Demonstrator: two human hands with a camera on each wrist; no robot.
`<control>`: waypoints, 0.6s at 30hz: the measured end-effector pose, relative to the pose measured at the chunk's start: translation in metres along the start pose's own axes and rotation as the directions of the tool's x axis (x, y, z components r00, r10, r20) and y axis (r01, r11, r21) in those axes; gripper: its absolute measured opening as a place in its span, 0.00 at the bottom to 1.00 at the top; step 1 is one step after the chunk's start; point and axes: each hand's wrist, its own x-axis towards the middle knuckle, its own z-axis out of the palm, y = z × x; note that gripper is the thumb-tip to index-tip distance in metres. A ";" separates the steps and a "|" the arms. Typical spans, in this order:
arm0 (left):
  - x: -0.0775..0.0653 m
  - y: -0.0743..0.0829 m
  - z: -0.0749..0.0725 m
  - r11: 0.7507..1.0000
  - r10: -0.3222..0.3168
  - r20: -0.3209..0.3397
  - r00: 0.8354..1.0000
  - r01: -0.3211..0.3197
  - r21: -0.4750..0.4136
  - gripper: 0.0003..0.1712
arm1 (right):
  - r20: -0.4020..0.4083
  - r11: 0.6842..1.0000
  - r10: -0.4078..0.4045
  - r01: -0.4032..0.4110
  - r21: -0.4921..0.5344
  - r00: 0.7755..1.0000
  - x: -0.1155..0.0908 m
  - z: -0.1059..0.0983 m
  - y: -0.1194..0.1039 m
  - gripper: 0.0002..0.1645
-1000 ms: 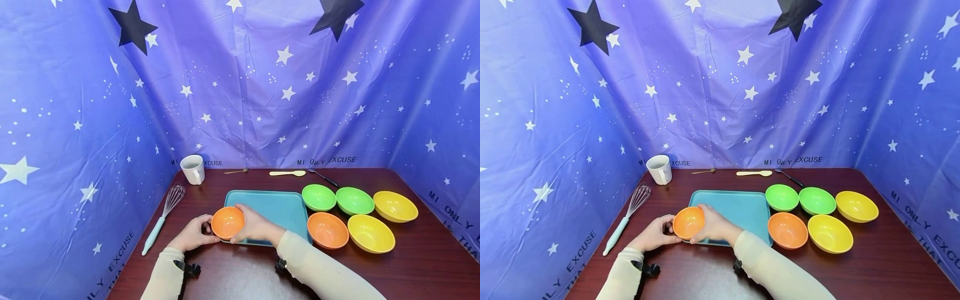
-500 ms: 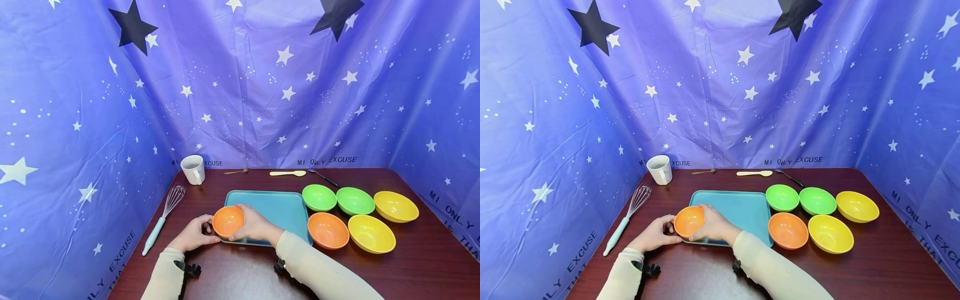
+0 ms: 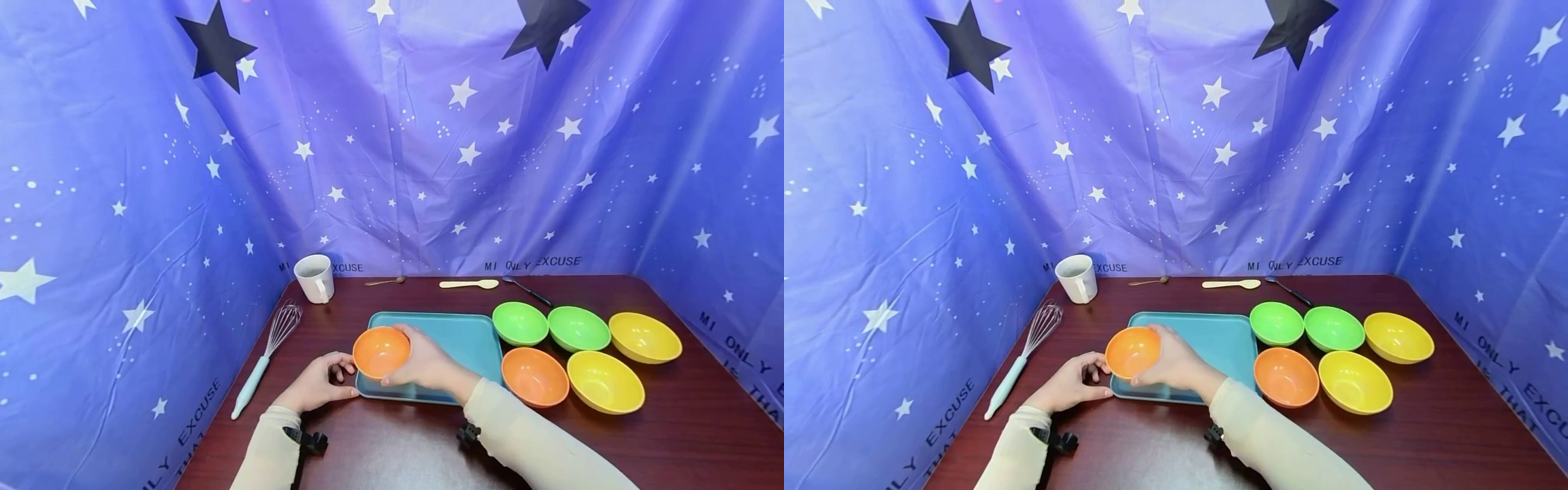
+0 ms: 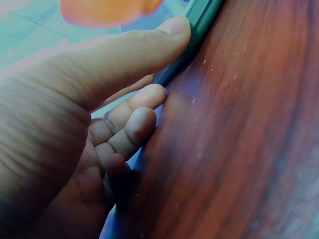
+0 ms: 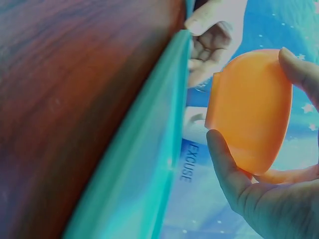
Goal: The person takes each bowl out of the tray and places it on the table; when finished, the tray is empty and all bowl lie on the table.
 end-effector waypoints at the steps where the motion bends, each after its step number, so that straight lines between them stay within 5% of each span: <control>1: 0.000 0.000 0.000 1.000 0.000 0.000 1.000 0.000 -0.006 0.31 | -0.004 1.000 -0.004 0.004 0.006 1.000 -0.002 -0.003 -0.002 0.71; 10: -0.003 0.018 0.002 0.998 0.023 -0.027 0.999 -0.024 -0.053 0.32 | -0.045 0.996 -0.049 0.052 0.072 0.998 -0.025 -0.040 -0.012 0.69; 18: -0.009 0.040 -0.005 0.996 0.026 -0.019 0.999 -0.027 -0.086 0.32 | -0.120 0.999 -0.037 0.037 -0.002 0.992 -0.049 -0.080 -0.016 0.71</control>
